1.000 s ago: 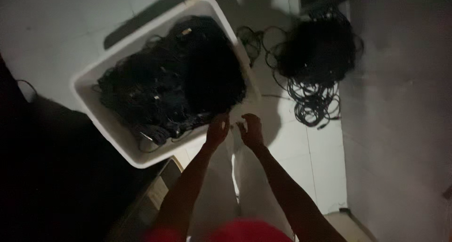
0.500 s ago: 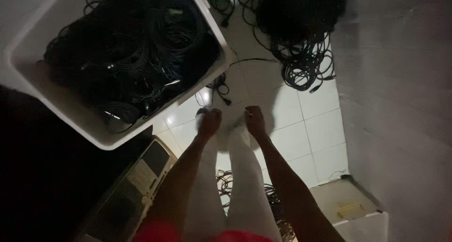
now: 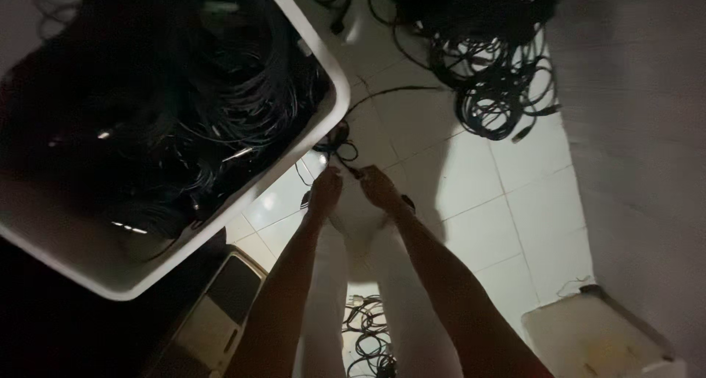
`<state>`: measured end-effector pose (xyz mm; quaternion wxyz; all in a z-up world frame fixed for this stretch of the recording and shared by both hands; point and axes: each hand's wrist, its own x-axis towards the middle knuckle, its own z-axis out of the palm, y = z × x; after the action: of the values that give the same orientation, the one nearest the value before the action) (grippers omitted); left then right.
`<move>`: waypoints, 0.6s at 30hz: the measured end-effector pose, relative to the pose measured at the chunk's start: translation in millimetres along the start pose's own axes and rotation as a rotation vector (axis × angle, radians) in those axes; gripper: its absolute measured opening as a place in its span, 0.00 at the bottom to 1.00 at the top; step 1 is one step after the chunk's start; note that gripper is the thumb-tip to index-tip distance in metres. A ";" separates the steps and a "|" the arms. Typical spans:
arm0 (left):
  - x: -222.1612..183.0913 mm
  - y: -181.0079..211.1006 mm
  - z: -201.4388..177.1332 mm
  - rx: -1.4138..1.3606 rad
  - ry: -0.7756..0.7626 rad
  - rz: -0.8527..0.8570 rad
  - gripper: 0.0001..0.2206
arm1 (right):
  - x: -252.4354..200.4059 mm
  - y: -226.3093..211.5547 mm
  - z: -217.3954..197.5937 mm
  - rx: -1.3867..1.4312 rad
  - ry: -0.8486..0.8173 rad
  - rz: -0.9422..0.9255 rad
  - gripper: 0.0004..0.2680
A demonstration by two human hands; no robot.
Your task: The person picks up coils of black cable from the floor and gathers other coils from a large plastic bin, placing them together into the bin.
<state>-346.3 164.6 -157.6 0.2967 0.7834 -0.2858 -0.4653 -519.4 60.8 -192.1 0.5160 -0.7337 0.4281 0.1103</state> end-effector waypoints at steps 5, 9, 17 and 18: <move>24.2 -38.0 28.6 0.008 0.036 0.013 0.15 | 67.5 27.2 35.6 -0.318 -0.156 -0.084 0.17; 20.4 -56.6 51.0 0.020 0.056 0.020 0.19 | 84.2 45.3 66.9 -0.701 -0.313 -0.083 0.22; -6.4 -58.4 75.5 0.086 0.105 0.061 0.27 | 41.0 -1.2 34.5 -0.261 -0.188 0.060 0.14; -8.0 -54.4 75.8 0.101 0.118 0.084 0.28 | 31.5 -8.8 26.8 -0.172 -0.107 0.031 0.13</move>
<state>-408.2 191.2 -222.5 0.2925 0.8106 -0.3237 -0.3906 -486.3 68.3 -217.2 0.4714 -0.7617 0.4001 0.1934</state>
